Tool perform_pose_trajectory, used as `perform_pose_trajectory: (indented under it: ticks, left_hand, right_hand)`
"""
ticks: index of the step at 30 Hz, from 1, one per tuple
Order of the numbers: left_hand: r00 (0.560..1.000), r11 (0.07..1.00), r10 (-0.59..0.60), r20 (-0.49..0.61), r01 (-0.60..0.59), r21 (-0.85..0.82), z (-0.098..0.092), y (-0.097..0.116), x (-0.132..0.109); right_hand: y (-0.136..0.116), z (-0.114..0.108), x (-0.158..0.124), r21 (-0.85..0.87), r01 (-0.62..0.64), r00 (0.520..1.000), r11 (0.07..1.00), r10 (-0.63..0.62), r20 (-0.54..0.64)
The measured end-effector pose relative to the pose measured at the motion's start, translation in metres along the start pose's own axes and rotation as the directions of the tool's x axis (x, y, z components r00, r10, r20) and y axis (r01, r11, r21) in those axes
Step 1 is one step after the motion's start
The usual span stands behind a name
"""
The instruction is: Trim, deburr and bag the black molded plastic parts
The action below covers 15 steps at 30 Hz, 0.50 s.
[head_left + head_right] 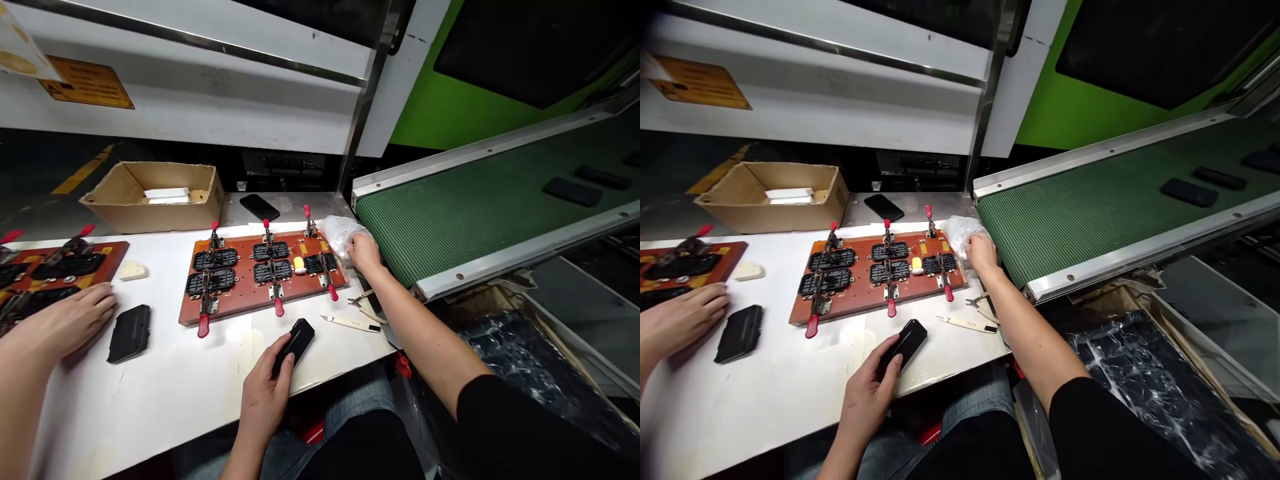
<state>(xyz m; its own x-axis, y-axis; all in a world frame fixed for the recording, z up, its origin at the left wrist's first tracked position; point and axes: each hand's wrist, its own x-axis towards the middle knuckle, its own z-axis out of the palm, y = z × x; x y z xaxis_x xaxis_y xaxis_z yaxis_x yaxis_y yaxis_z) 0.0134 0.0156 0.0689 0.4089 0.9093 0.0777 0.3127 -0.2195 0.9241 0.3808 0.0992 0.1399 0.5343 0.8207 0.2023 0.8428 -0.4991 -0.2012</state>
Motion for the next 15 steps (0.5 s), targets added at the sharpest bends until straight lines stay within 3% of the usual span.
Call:
perform_pose_trajectory:
  ticks: [4, 10, 15]
  left_hand:
    - [1.000, 1.000, 0.023, 0.006, -0.023, -0.021, -0.001, -0.006, 0.002]
    - [0.985, 0.985, 0.172, 0.006, -0.172, -0.002, -0.002, -0.011, 0.003]
    - [0.987, 0.987, 0.157, 0.036, -0.157, 0.010, -0.004, -0.011, 0.004]
  right_hand:
    - [0.003, 0.001, -0.001, 0.046, -0.007, 1.000, 0.999, 0.008, -0.010]
    - [0.005, 0.008, -0.015, 0.154, -0.072, 0.989, 0.985, 0.090, -0.116]
    - [0.004, 0.009, -0.032, 0.319, -0.024, 0.974, 0.947, 0.095, -0.207]
